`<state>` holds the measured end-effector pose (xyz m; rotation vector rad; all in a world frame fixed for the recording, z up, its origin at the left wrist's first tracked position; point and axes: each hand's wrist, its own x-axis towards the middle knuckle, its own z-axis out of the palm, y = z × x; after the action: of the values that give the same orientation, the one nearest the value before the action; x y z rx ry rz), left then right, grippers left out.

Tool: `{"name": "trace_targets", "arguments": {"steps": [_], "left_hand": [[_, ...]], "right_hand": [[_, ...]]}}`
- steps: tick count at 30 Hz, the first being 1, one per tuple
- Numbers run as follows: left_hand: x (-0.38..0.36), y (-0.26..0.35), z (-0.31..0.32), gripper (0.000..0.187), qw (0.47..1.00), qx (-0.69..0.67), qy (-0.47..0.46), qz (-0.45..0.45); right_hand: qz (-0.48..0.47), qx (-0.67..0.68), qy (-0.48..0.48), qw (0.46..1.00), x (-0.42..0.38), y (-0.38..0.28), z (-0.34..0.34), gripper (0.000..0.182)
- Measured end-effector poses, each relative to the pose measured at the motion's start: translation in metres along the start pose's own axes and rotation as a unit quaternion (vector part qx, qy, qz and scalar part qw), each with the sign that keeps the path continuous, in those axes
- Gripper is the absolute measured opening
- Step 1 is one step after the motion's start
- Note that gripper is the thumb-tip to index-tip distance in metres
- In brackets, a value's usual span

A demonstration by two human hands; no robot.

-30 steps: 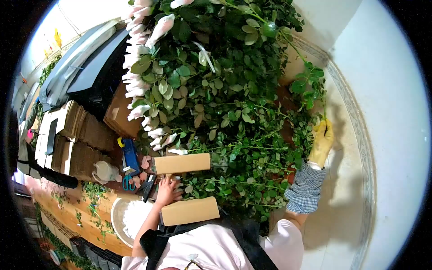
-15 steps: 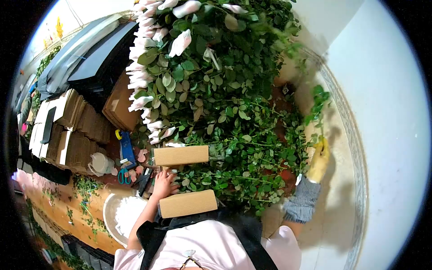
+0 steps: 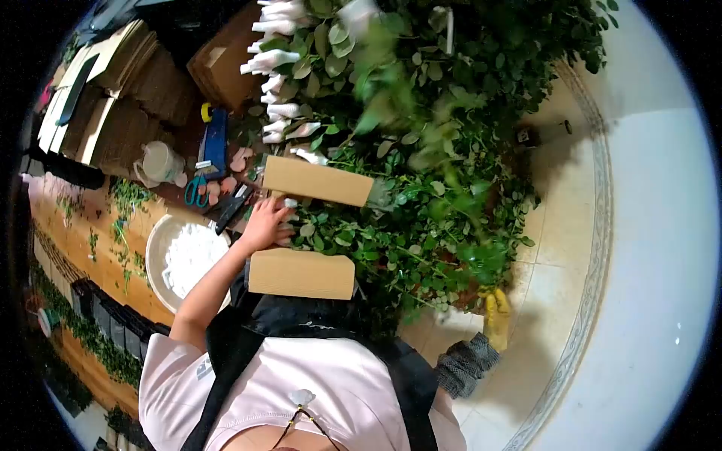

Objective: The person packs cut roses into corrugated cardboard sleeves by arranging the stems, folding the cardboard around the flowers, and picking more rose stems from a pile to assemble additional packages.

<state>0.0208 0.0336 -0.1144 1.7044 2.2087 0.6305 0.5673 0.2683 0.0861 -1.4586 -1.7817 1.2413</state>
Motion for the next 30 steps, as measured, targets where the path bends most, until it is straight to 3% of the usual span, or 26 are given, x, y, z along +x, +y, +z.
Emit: {"name": "trace_targets", "arguments": {"steps": [1, 3, 4, 5, 7, 8, 9, 13, 15, 17, 19, 20, 21, 23, 25, 26, 27, 30], "left_hand": [[0.000, 0.002, -0.003, 0.055, 1.000, -0.007, -0.010, -0.007], [0.002, 0.003, -0.003, 0.055, 1.000, -0.017, -0.010, -0.003], [0.002, 0.002, -0.001, 0.055, 1.000, -0.019, 0.012, 0.010], [0.001, 0.000, -0.001, 0.055, 0.999, -0.020, 0.033, 0.022], [-0.001, -0.002, 0.001, 0.054, 1.000, -0.013, 0.019, 0.012], [-0.001, -0.001, 0.000, 0.054, 1.000, -0.011, 0.020, 0.012], [0.001, 0.000, -0.001, 0.054, 1.000, -0.009, 0.021, 0.012], [0.000, -0.002, -0.001, 0.054, 1.000, -0.010, 0.020, 0.022], [0.002, -0.002, 0.003, 0.054, 0.999, 0.000, 0.031, 0.030], [0.003, 0.002, -0.004, 0.054, 1.000, -0.020, 0.004, 0.010], [0.003, 0.003, -0.004, 0.054, 1.000, -0.013, 0.007, 0.011], [0.002, 0.002, -0.002, 0.054, 1.000, -0.002, 0.022, 0.018], [0.004, 0.002, -0.003, 0.054, 1.000, -0.001, 0.018, 0.024], [0.004, 0.005, -0.005, 0.054, 1.000, -0.005, 0.006, 0.015], [0.004, 0.003, -0.005, 0.053, 1.000, -0.017, 0.008, 0.019], [0.003, 0.001, -0.004, 0.052, 0.999, -0.027, 0.019, 0.028], [0.004, -0.001, -0.003, 0.052, 0.999, -0.031, 0.022, 0.017], [0.003, 0.001, -0.003, 0.053, 0.999, -0.026, 0.015, 0.016]], "right_hand": [[0.035, 0.050, -0.019, 0.998, -0.001, 0.019, 0.001, 0.029], [0.008, 0.090, -0.113, 0.990, 0.000, 0.062, -0.002, 0.030], [0.069, 0.134, -0.115, 0.982, 0.001, 0.092, -0.007, 0.031], [0.069, 0.135, -0.116, 0.982, 0.007, 0.096, -0.002, 0.031], [0.122, -0.173, -0.051, 0.976, 0.019, 0.106, 0.011, 0.033], [0.083, -0.322, 0.044, 0.942, 0.020, 0.099, 0.031, 0.033], [-0.038, -0.383, 0.097, 0.918, 0.025, 0.106, 0.041, 0.041], [-0.035, -0.637, 0.144, 0.756, 0.045, 0.024, 0.104, 0.060], [-0.019, -0.703, 0.123, 0.700, 0.049, -0.042, 0.161, 0.056], [0.043, -0.632, 0.049, 0.772, 0.054, -0.084, 0.207, 0.061], [-0.131, -0.458, 0.074, 0.876, 0.068, -0.080, 0.241, 0.064], [-0.233, -0.379, 0.061, 0.894, 0.078, -0.081, 0.264, 0.063], [-0.331, -0.295, 0.049, 0.895, 0.090, -0.081, 0.284, 0.062], [-0.285, -0.392, -0.017, 0.874, 0.116, -0.058, 0.311, 0.055], [-0.345, -0.490, -0.023, 0.800, 0.151, 0.008, 0.321, 0.035], [-0.390, -0.408, 0.024, 0.825, 0.171, 0.032, 0.320, 0.019], [-0.321, -0.380, 0.003, 0.867, 0.167, -0.008, 0.313, 0.013], [-0.307, -0.314, 0.071, 0.896, 0.152, -0.038, 0.286, 0.018]]}}
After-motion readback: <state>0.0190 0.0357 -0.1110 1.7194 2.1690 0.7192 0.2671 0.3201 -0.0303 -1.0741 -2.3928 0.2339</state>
